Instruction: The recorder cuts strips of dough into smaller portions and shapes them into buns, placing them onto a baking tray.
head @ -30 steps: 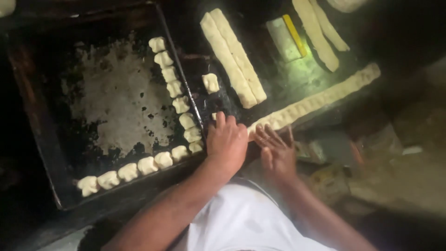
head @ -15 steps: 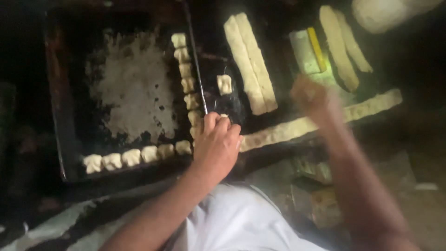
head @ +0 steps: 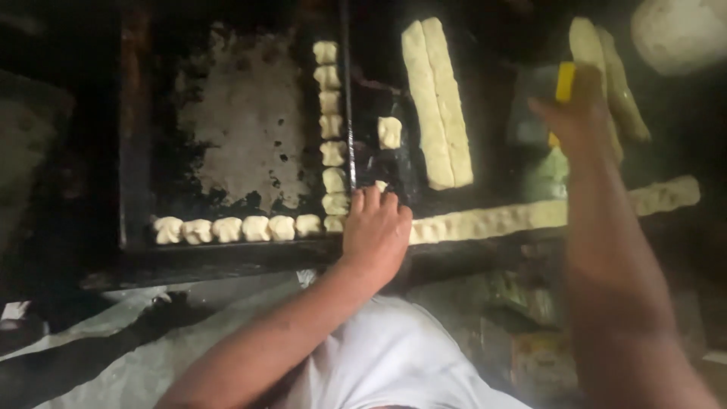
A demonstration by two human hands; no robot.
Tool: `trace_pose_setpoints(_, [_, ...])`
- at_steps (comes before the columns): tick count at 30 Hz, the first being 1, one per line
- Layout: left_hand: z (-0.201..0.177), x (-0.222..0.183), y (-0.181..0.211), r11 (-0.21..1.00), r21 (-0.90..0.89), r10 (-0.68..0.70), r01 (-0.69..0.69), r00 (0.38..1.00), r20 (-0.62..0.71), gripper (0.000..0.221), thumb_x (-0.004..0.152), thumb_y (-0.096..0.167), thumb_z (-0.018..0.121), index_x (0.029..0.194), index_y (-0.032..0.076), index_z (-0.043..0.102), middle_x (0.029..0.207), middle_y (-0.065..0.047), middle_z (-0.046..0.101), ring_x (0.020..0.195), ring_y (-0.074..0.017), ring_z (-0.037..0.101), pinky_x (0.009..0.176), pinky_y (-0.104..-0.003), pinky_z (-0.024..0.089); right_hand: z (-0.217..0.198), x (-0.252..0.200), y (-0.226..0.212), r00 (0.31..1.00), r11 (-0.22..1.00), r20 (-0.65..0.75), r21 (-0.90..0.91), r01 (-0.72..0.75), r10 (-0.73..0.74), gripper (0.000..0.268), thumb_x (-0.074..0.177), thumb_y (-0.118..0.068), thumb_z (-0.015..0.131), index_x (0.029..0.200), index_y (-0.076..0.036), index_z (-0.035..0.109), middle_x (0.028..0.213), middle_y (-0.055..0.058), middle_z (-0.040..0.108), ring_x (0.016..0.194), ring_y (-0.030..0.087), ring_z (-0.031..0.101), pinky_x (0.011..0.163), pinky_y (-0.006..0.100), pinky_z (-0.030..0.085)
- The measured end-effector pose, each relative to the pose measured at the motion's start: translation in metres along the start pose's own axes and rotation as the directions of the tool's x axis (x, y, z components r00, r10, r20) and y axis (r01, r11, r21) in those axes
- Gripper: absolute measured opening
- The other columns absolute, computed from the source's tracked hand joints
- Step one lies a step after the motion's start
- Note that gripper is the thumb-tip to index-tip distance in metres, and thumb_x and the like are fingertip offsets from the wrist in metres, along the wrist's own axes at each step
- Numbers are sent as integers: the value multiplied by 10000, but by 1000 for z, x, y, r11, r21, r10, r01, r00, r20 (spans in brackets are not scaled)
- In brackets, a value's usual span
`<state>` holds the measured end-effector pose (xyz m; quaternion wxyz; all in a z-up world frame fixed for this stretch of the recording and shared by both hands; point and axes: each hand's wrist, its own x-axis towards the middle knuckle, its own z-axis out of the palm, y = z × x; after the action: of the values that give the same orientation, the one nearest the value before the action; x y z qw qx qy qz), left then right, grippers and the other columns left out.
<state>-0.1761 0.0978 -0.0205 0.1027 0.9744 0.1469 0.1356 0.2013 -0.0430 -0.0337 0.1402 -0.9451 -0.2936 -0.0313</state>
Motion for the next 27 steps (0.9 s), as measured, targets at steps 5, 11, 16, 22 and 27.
trace_pose_setpoints(5, [-7,-4,-7,999,-48,20,-20,1000,-15,179,774,170,677,880,71,782,1007,-166,705,1126,-378,587,958,-490,445,-80,-145,-81,920,720,289,576,-387,264,421,971,-217,690,1323,3,621,1079,85,668,925,220,625,748,400,504])
trace_pose_setpoints(11, [1,7,-13,991,-119,82,-64,984,157,139,807,157,682,852,81,789,1020,-147,708,1124,-358,589,894,-470,458,-52,-224,-124,951,951,309,292,-104,9,438,953,-243,691,1302,-1,586,986,213,704,903,376,649,746,463,526])
trace_pose_setpoints(16, [4,5,-18,990,-111,100,-84,983,153,124,798,153,681,831,98,787,1000,-133,710,1097,-344,603,885,-467,461,-34,-230,-142,964,997,266,60,-48,31,514,932,-240,620,1375,4,525,997,295,703,939,465,671,783,535,528])
trace_pose_setpoints(22, [5,6,-22,987,-144,88,-72,991,105,108,797,146,675,836,99,765,959,-118,710,1039,-325,626,887,-461,466,-28,-212,-93,979,997,205,-78,6,10,494,957,-273,590,1367,-1,555,941,291,710,866,489,677,747,574,540])
trace_pose_setpoints(27, [11,9,-22,985,-156,94,-79,991,92,90,783,129,677,819,104,754,932,-112,698,1017,-320,630,886,-466,460,-29,-195,-23,991,991,120,-115,74,-60,456,991,-295,590,1342,-4,588,972,280,712,863,475,672,744,563,540])
